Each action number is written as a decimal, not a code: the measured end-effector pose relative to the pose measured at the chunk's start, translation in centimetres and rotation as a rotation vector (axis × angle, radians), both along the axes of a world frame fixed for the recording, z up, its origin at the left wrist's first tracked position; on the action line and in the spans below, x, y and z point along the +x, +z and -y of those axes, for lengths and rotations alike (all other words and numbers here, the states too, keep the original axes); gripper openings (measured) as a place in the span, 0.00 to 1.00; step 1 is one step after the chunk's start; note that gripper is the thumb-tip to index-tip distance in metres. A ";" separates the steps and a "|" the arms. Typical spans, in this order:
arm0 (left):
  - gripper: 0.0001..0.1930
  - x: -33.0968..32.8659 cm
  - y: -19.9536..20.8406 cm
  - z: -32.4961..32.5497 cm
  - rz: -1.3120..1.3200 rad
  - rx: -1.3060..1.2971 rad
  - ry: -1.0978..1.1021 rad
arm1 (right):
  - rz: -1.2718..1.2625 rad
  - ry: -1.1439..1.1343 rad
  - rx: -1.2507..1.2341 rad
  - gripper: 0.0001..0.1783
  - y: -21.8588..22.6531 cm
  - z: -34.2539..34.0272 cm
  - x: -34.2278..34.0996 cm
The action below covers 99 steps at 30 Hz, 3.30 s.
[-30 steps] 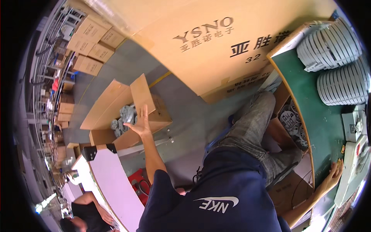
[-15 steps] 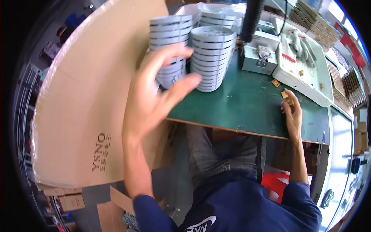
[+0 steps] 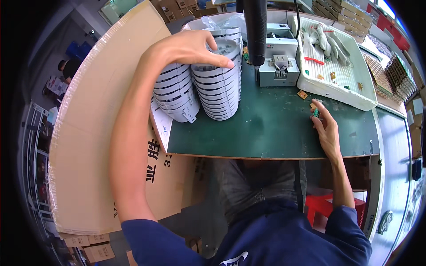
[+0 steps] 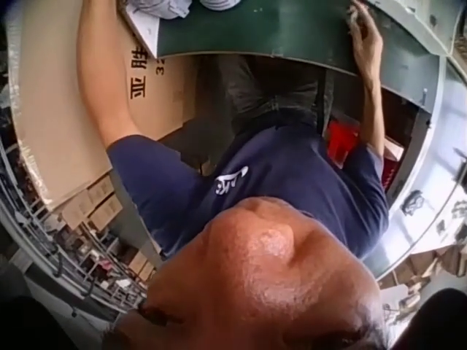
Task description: Assembling electronic components onto a circular base using an electric screwdriver at a factory workstation.
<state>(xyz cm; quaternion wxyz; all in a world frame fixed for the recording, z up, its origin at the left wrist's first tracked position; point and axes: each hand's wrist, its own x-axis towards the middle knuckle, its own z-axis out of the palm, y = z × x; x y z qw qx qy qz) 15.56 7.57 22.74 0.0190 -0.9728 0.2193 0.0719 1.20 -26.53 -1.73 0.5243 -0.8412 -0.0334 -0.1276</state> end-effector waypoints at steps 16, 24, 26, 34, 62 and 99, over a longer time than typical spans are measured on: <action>0.50 -13.9 -20.2 0.1 -0.941 -2.424 0.005 | 0.021 -0.083 0.111 0.21 -1.2 0.4 0.3; 0.49 -14.0 -24.0 2.3 -1.049 -2.426 0.093 | -0.018 -0.108 0.077 0.20 -1.5 0.3 0.2; 0.49 -14.0 -24.2 2.4 -1.031 -2.405 0.089 | 0.011 -0.101 0.086 0.20 -1.7 0.4 0.1; 0.48 -14.0 -24.4 2.7 -1.015 -2.367 0.085 | -0.054 -0.088 0.111 0.21 -1.3 0.3 0.2; 0.22 -16.2 -21.6 10.0 -0.373 -1.626 0.101 | 0.055 0.375 0.404 0.20 1.6 -5.4 -2.8; 0.10 -17.2 -22.8 8.5 -0.048 -1.542 0.006 | -0.274 0.389 0.474 0.18 3.0 -5.8 -3.7</action>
